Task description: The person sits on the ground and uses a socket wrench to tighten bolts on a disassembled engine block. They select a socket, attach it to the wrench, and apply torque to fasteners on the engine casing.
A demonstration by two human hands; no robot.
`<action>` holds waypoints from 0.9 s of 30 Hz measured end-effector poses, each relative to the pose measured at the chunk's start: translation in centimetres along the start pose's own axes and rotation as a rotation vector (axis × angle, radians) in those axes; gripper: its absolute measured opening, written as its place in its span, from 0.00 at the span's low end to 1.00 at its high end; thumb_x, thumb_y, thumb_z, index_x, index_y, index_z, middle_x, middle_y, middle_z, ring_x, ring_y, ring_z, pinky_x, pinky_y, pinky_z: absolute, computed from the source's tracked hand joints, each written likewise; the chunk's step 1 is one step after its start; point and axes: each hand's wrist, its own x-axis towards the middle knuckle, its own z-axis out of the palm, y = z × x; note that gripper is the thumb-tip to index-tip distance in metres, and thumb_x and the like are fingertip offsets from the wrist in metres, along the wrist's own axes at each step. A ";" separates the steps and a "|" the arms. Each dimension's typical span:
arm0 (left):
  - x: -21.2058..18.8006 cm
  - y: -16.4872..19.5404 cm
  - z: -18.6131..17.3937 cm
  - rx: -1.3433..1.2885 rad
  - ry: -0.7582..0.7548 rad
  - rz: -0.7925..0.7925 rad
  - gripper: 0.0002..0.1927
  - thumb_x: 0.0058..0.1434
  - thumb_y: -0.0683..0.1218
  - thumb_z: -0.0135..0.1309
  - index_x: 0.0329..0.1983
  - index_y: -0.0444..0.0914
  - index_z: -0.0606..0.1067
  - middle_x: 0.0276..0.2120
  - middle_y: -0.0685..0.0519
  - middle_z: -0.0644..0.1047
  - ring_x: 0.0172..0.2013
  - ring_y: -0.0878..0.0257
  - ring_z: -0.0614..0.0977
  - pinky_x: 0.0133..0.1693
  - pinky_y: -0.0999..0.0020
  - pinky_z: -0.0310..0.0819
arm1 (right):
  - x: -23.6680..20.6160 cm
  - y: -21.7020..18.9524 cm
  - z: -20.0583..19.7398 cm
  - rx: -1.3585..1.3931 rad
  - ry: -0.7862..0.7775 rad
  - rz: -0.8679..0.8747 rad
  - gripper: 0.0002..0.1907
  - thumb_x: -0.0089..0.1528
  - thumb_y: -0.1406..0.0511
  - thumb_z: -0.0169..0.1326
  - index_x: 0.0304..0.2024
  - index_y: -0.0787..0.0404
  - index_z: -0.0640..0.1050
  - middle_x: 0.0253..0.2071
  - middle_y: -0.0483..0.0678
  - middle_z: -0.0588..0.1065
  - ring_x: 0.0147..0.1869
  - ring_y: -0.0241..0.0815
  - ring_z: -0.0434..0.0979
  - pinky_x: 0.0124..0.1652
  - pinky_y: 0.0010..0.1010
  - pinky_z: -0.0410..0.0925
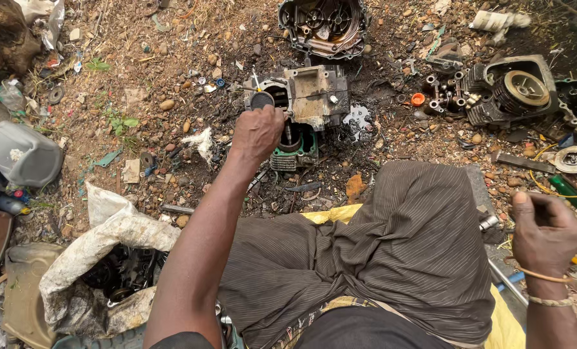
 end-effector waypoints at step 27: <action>0.2 0.7 -1.3 0.010 0.161 -0.064 0.09 0.67 0.47 0.46 0.34 0.39 0.73 0.19 0.51 0.74 0.13 0.67 0.75 0.11 0.72 0.68 | -3.2 -8.5 19.3 1.134 -0.828 0.720 0.19 0.69 0.58 0.50 0.49 0.69 0.76 0.42 0.53 0.78 0.44 0.43 0.79 0.45 0.36 0.74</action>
